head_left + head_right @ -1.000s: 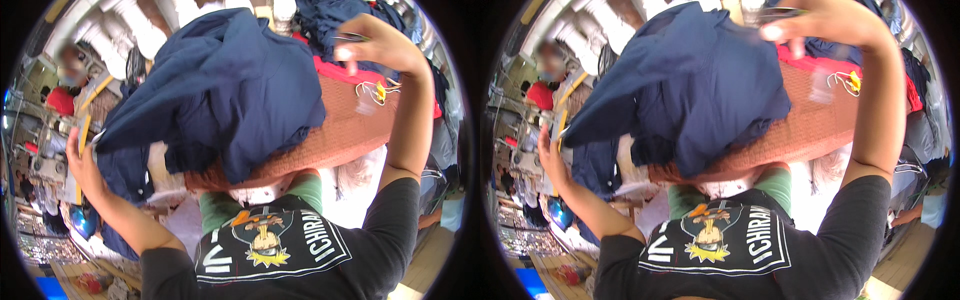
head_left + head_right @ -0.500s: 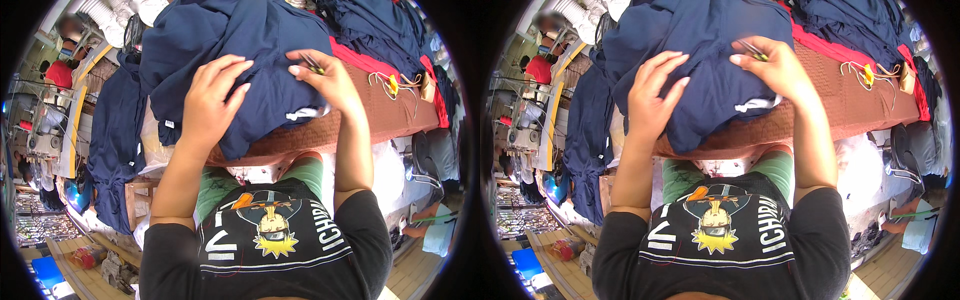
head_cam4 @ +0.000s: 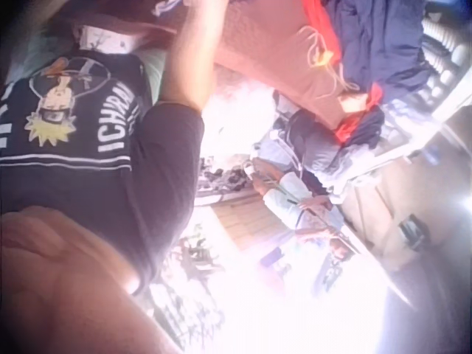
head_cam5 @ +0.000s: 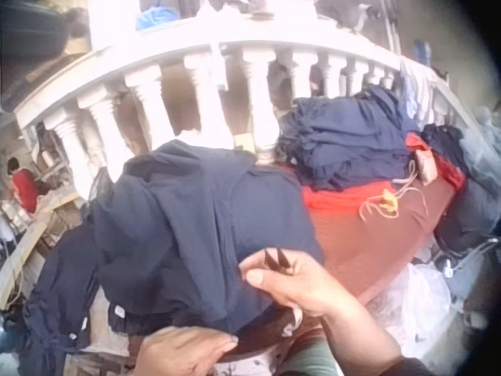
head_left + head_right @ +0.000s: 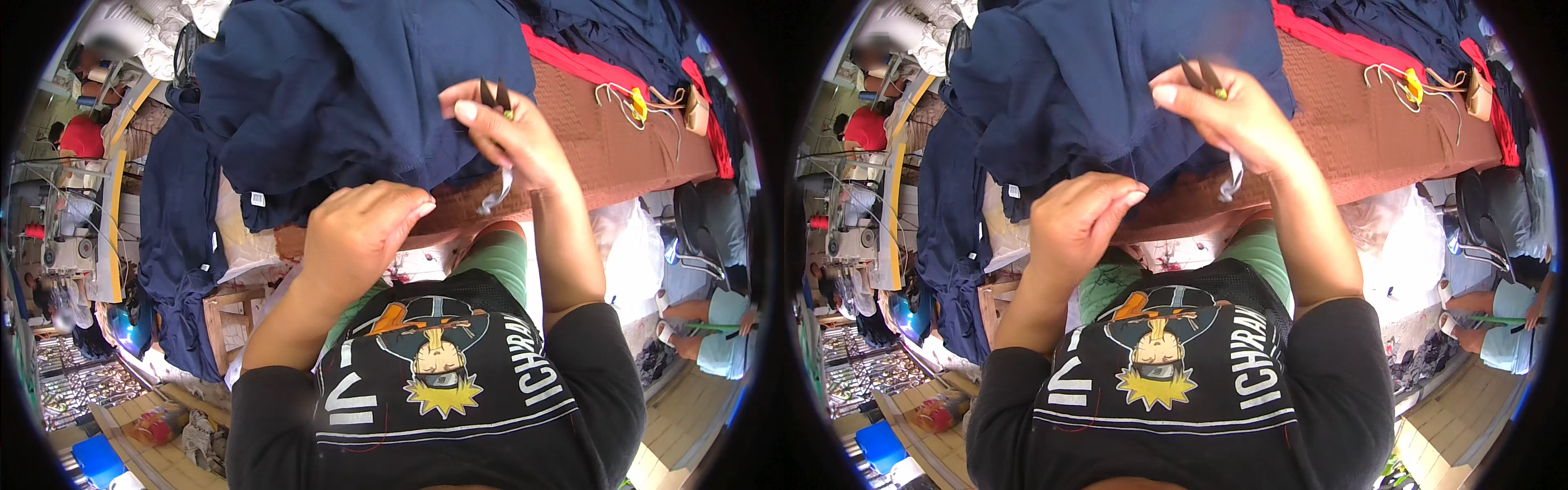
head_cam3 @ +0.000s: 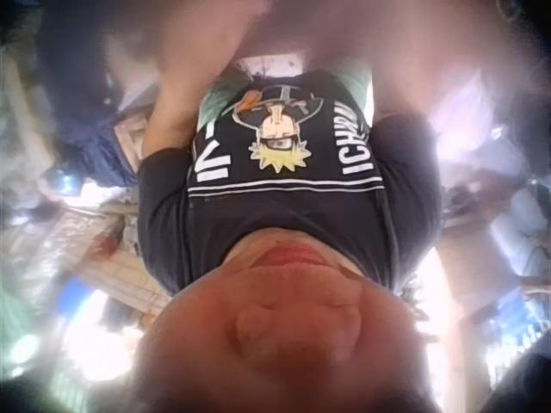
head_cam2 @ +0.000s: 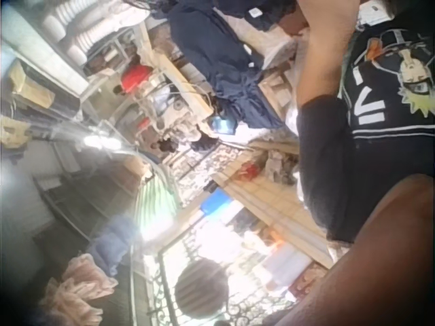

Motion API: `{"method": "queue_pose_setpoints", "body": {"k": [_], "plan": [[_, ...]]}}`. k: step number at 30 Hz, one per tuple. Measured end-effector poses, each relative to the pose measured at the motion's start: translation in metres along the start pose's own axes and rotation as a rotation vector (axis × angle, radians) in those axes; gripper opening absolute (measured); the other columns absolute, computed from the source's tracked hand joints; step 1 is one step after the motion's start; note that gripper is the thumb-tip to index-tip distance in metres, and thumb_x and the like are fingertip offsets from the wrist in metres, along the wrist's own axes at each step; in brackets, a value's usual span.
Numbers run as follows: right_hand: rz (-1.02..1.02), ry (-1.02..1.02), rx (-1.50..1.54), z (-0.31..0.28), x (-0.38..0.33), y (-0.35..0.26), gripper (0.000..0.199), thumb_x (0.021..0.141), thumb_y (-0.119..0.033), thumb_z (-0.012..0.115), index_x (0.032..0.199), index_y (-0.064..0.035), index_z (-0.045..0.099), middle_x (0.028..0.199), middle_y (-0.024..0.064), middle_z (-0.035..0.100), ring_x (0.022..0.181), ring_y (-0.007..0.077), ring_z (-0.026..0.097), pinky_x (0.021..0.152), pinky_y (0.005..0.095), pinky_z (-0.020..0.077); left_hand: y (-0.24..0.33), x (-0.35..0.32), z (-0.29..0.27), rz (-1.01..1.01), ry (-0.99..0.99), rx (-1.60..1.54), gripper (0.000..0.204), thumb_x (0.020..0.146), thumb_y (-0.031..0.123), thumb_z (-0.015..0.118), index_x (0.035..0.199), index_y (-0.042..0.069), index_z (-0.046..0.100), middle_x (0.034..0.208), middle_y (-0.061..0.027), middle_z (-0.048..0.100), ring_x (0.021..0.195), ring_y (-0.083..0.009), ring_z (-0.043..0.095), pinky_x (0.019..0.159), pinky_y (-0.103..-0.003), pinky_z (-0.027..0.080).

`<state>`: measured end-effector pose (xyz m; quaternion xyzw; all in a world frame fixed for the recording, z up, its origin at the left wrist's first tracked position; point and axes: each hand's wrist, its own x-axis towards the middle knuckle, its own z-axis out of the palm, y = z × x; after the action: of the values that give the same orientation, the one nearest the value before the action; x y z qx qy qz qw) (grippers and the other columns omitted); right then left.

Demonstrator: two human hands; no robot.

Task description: The person uses snips to cut excess threads from the seams and labels of navy blue shirts on a work table. They pick up individual shirts from a pile, inspect the edges, trim the threads, and set the shirts back down.

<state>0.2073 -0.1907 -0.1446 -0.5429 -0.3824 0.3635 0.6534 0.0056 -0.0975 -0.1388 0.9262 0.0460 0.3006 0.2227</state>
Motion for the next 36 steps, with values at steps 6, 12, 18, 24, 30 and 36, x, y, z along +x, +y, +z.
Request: {"method": "queue_pose_setpoints", "body": {"k": [6,12,18,24,30,36], "plan": [[0.001,-0.195,0.098,0.008,-0.023,0.027,0.022,0.088,-0.014,0.069,0.105,0.0001,0.066,0.078,0.0006,0.065,0.065,0.0036,0.053,0.060,0.0210,0.0438,0.010,-0.013,0.014,-0.010,-0.072,-0.023,0.010,0.080,0.007,0.071,0.089,0.004,0.070,0.084,-0.0081,0.070,0.073,-0.0239,0.068,0.064,-0.033,0.051],[0.034,-0.130,-0.046,-0.005,-0.053,0.004,0.012,0.088,-0.013,0.069,0.089,-0.0010,0.071,0.072,-0.0009,0.064,0.061,0.0030,0.050,0.057,0.0200,0.0407,0.022,-0.014,-0.006,-0.046,-0.312,-0.078,0.015,0.076,0.012,0.076,0.086,0.003,0.070,0.085,-0.0093,0.071,0.075,-0.0237,0.069,0.067,-0.032,0.054],[-0.204,-0.385,-0.749,-0.048,-0.076,-0.001,0.015,0.086,-0.012,0.069,0.096,-0.0010,0.069,0.082,0.0044,0.066,0.080,0.0166,0.063,0.072,0.0302,0.0480,0.022,0.006,-0.031,-0.056,0.102,-0.207,0.004,0.083,0.001,0.068,0.086,0.000,0.070,0.088,-0.0117,0.070,0.078,-0.0190,0.068,0.071,-0.027,0.052],[-0.144,0.035,-0.296,-0.012,-0.037,0.016,0.034,0.088,-0.013,0.068,0.119,-0.0014,0.062,0.093,0.0032,0.064,0.085,0.0079,0.058,0.076,0.0222,0.0451,0.021,0.046,-0.012,0.048,0.189,-0.245,0.019,0.090,-0.004,0.055,0.104,-0.002,0.068,0.097,-0.0128,0.070,0.088,-0.0185,0.068,0.079,-0.027,0.052],[-0.017,-0.076,0.013,0.010,-0.011,0.029,0.019,0.090,-0.016,0.068,0.101,-0.0011,0.069,0.073,0.0002,0.064,0.069,0.0064,0.057,0.069,0.0225,0.0465,-0.027,0.060,0.010,-0.112,0.199,-0.448,0.027,0.097,-0.002,0.043,0.117,-0.002,0.061,0.109,-0.0110,0.068,0.104,-0.0151,0.063,0.092,-0.026,0.047],[-0.144,-0.010,-0.020,0.006,-0.024,0.037,0.014,0.092,-0.012,0.063,0.088,-0.0026,0.071,0.068,-0.0007,0.063,0.064,0.0047,0.054,0.063,0.0226,0.0446,-0.046,0.051,0.011,-0.093,0.151,-0.469,0.028,0.092,-0.001,0.050,0.117,-0.001,0.062,0.116,-0.0119,0.065,0.111,-0.0192,0.060,0.097,-0.029,0.044]]}}
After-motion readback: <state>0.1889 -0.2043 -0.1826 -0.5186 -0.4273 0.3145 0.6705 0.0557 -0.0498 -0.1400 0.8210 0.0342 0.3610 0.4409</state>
